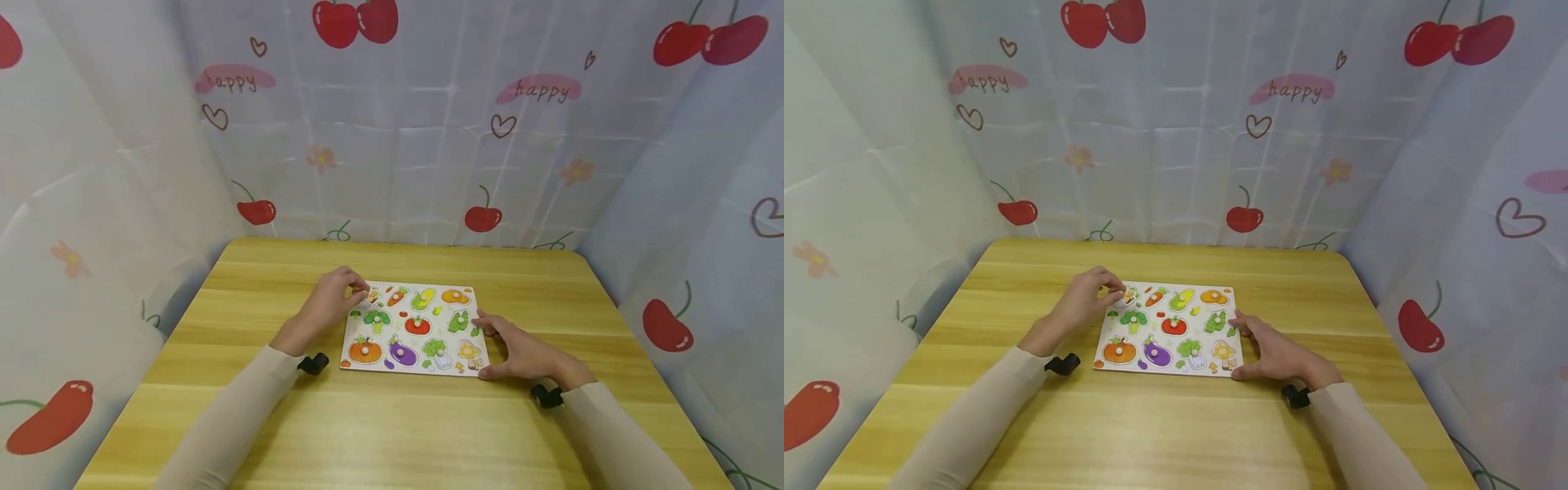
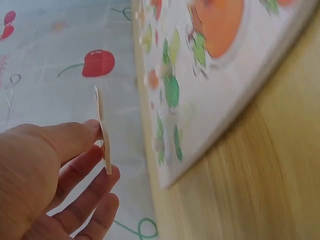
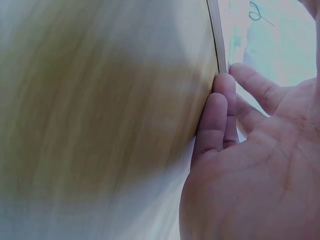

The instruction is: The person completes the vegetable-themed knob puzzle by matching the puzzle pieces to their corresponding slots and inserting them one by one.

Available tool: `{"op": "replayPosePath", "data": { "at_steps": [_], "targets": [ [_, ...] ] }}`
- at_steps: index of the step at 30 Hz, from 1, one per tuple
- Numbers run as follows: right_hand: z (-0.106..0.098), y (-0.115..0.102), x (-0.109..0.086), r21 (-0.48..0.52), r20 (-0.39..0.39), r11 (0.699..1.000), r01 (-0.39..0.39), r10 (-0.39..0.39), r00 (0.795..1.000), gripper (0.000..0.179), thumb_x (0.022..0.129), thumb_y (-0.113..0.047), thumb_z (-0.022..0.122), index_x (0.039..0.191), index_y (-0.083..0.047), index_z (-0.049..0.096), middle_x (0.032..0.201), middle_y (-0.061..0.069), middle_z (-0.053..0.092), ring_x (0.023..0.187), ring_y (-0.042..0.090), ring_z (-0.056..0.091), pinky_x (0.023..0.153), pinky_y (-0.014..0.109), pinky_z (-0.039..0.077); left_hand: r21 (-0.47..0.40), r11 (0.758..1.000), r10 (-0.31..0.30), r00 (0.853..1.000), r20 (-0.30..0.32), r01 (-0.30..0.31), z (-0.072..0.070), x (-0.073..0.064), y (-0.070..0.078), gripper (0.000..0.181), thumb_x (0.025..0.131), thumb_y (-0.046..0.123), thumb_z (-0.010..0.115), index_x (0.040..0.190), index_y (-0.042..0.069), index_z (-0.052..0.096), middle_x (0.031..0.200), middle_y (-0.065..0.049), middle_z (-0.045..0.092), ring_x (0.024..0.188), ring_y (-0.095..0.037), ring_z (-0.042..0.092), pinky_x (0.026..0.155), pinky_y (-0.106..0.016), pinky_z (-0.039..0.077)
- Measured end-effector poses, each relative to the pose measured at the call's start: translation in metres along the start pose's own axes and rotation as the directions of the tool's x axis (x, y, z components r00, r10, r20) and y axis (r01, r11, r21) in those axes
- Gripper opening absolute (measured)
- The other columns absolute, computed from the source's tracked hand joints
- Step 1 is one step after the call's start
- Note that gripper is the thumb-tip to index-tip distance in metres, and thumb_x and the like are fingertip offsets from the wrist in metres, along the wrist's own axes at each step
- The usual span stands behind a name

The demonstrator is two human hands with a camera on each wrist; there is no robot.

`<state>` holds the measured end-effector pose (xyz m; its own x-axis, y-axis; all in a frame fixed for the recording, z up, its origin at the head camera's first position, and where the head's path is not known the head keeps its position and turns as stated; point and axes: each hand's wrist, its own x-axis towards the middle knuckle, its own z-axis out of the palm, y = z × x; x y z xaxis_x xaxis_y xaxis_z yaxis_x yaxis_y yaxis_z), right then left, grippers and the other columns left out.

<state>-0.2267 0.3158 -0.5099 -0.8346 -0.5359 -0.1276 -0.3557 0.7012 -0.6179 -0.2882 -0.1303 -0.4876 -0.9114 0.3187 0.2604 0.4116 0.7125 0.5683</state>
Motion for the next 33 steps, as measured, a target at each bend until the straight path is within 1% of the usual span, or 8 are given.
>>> {"op": "replayPosePath", "data": {
  "at_steps": [5, 9, 13, 18, 21, 26, 28, 33],
  "targets": [
    [-0.001, 0.002, -0.001, -0.020, -0.007, 1.000, 0.010, -0.010, 1.000, 0.112, 0.090, -0.051, 0.102, 0.175, -0.009, 0.043, 0.193, 0.022, 0.027, 0.153, 0.035, 0.056, 0.132, 0.064, 0.043, -0.009, 0.998, 0.066, 0.998, 0.024, -0.066, 0.012, 0.004, 0.017, 0.011, 0.109, 0.018, 0.085, 0.115, 0.009, 0.086, 0.123, -0.007, 0.079, 0.114, -0.026, 0.077, 0.105, -0.045, 0.068],
    [-0.003, 0.002, -0.001, -0.016, -0.001, 1.000, 0.015, -0.015, 1.000, 0.113, 0.089, -0.050, 0.102, 0.175, -0.008, 0.042, 0.193, 0.021, 0.026, 0.152, 0.034, 0.056, 0.132, 0.063, 0.043, -0.019, 0.991, 0.131, 0.990, 0.059, -0.130, 0.024, 0.006, 0.032, 0.011, 0.110, 0.016, 0.084, 0.116, 0.008, 0.085, 0.121, -0.008, 0.078, 0.113, -0.025, 0.078, 0.106, -0.044, 0.068],
    [-0.002, 0.003, -0.001, -0.006, 0.007, 1.000, 0.013, -0.013, 1.000, 0.113, 0.089, -0.048, 0.102, 0.176, -0.008, 0.041, 0.194, 0.021, 0.025, 0.153, 0.035, 0.056, 0.132, 0.065, 0.043, -0.038, 0.981, 0.193, 0.977, 0.091, -0.190, 0.036, 0.007, 0.048, 0.009, 0.110, 0.014, 0.084, 0.115, 0.007, 0.084, 0.119, -0.008, 0.077, 0.112, -0.026, 0.078, 0.105, -0.044, 0.068],
    [-0.001, 0.004, 0.000, 0.003, 0.018, 1.000, 0.009, -0.009, 1.000, 0.113, 0.090, -0.049, 0.101, 0.177, -0.010, 0.041, 0.194, 0.021, 0.024, 0.154, 0.036, 0.056, 0.132, 0.065, 0.044, -0.030, 0.967, 0.253, 0.959, 0.128, -0.252, 0.051, 0.008, 0.067, 0.008, 0.111, 0.016, 0.082, 0.115, 0.009, 0.085, 0.119, -0.007, 0.077, 0.111, -0.023, 0.078, 0.102, -0.039, 0.067],
    [-0.002, 0.004, 0.001, 0.002, 0.017, 1.000, 0.014, -0.014, 1.000, 0.114, 0.090, -0.050, 0.101, 0.177, -0.009, 0.041, 0.194, 0.021, 0.024, 0.155, 0.036, 0.056, 0.132, 0.064, 0.044, -0.035, 0.959, 0.285, 0.947, 0.149, -0.283, 0.061, 0.010, 0.075, 0.007, 0.111, 0.016, 0.082, 0.115, 0.010, 0.086, 0.119, -0.005, 0.078, 0.109, -0.021, 0.077, 0.098, -0.036, 0.066],
    [-0.003, 0.005, 0.001, -0.010, 0.011, 0.999, 0.031, -0.031, 0.999, 0.114, 0.089, -0.050, 0.102, 0.176, -0.008, 0.041, 0.193, 0.023, 0.025, 0.154, 0.037, 0.056, 0.131, 0.065, 0.044, -0.038, 0.950, 0.311, 0.932, 0.187, -0.309, 0.077, 0.013, 0.088, 0.008, 0.112, 0.018, 0.082, 0.115, 0.012, 0.087, 0.118, -0.004, 0.079, 0.103, -0.017, 0.074, 0.090, -0.028, 0.064],
    [-0.003, 0.005, 0.000, -0.010, 0.014, 1.000, 0.025, -0.025, 1.000, 0.113, 0.089, -0.050, 0.101, 0.176, -0.008, 0.041, 0.193, 0.023, 0.025, 0.154, 0.037, 0.056, 0.131, 0.066, 0.044, -0.035, 0.948, 0.316, 0.926, 0.209, -0.316, 0.083, 0.013, 0.094, 0.009, 0.113, 0.020, 0.081, 0.116, 0.013, 0.087, 0.120, -0.003, 0.080, 0.103, -0.016, 0.074, 0.090, -0.026, 0.063],
    [-0.002, 0.004, -0.001, 0.025, 0.022, 0.999, 0.022, -0.022, 1.000, 0.112, 0.091, -0.049, 0.101, 0.176, -0.009, 0.041, 0.194, 0.022, 0.023, 0.158, 0.039, 0.055, 0.132, 0.070, 0.041, -0.018, 0.939, 0.335, 0.904, 0.266, -0.343, 0.098, 0.014, 0.107, 0.010, 0.113, 0.023, 0.081, 0.116, 0.016, 0.087, 0.122, 0.000, 0.079, 0.105, -0.013, 0.073, 0.093, -0.023, 0.061]
  ]
}}
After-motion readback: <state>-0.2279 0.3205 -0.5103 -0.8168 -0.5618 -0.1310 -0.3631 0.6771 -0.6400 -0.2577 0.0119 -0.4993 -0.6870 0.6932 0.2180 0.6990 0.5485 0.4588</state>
